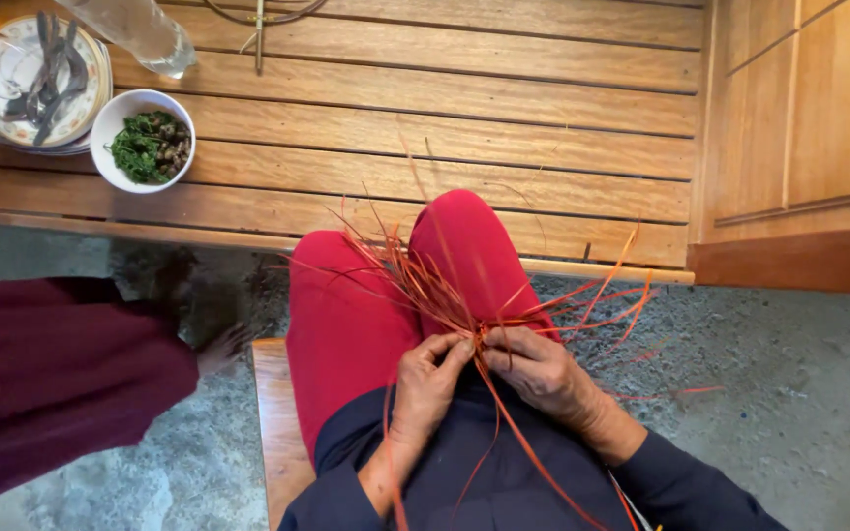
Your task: Weaving thin reddish-brown fibers together by hand to create a structured object.
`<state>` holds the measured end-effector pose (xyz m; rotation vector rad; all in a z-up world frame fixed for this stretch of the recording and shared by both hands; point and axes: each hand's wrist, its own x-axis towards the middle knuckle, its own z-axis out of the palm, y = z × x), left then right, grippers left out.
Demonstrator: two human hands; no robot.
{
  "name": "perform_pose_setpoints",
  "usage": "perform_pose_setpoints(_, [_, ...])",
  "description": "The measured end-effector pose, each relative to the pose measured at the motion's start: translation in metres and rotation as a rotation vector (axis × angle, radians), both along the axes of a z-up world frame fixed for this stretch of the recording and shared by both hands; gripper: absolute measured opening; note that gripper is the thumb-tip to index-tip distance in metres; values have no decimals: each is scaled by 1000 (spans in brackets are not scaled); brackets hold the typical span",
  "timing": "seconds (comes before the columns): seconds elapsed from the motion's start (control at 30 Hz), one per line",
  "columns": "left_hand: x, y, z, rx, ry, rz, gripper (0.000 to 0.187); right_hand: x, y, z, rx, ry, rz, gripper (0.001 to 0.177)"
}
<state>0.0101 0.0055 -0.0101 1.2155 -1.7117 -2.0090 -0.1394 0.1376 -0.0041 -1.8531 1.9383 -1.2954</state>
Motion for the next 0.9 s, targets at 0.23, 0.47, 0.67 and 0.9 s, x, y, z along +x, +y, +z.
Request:
perform_pose_setpoints(0.23, [-6,4,7,71,-57,39,17,-1,-2,6,-45,18,1,25])
perform_pose_setpoints(0.47, [-8,1,7,-92,53,-1,8,-15,-25,44,39,42,73,22])
perform_pose_setpoints(0.67, [-7,-2,0,-342,44,-134,6,-20,-37,35,180,149,32,12])
perform_pose_setpoints(0.9, [-14,-2,5,-386,48,-100,7,-15,-32,52,413,-170,-124,21])
